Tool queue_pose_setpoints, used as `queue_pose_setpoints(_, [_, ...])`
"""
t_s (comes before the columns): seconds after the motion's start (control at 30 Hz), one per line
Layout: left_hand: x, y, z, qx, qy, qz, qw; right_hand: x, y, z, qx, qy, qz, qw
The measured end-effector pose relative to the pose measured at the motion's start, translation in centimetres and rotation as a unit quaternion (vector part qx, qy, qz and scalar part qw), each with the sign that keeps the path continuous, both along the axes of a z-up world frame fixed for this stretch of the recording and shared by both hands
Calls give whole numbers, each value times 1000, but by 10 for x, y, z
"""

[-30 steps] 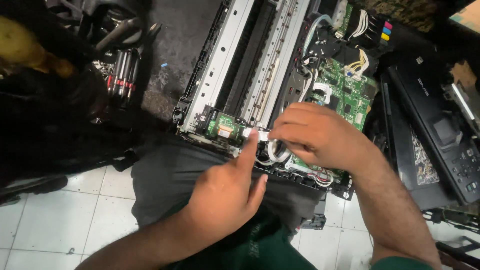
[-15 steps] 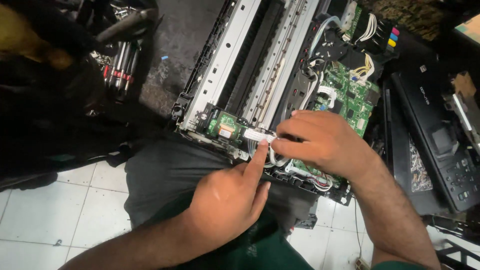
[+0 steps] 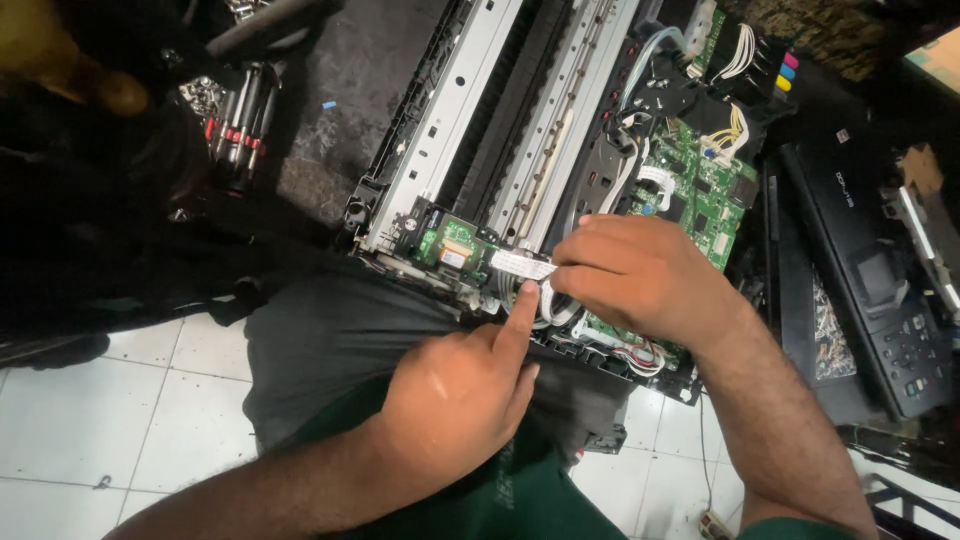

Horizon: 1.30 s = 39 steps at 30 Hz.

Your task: Cleaning and repairing the internal components of a printer using a brush and a screwdriver

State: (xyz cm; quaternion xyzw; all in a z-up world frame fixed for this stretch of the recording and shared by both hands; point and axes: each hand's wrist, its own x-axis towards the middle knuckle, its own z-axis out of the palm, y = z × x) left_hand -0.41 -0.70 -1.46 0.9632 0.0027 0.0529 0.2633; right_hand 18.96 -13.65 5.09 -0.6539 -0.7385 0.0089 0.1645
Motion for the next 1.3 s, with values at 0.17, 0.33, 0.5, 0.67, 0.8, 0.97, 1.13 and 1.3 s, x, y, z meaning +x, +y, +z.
queue_pose_setpoints(0.17, [2,-5,-5,23,-2,14,1000,-3,4,3,15,-7,14,1000])
queue_pose_setpoints(0.33, [3,-7,-3,23,4,17,1000,-6,5,3,10,-10,15,1000])
queue_pose_setpoints(0.5, [4,-8,-3,33,17,26,999,-6,1,-2,34,-44,20,998])
queue_pose_setpoints(0.67, [3,-7,-5,32,15,22,999,-5,-1,-4,39,-33,27,998])
queue_pose_setpoints(0.8, [3,-5,0,24,31,21,999,4,-14,-15,25,24,18,999])
queue_pose_setpoints(0.97, [2,-2,1,22,3,17,1000,0,-14,-14,50,-9,16,999])
queue_pose_setpoints(1.13, [3,-4,1,30,4,13,999,-5,-8,-6,58,-2,2,998])
queue_pose_setpoints(1.3, [6,1,15,41,-118,73,989,-5,-4,-1,47,34,23,998])
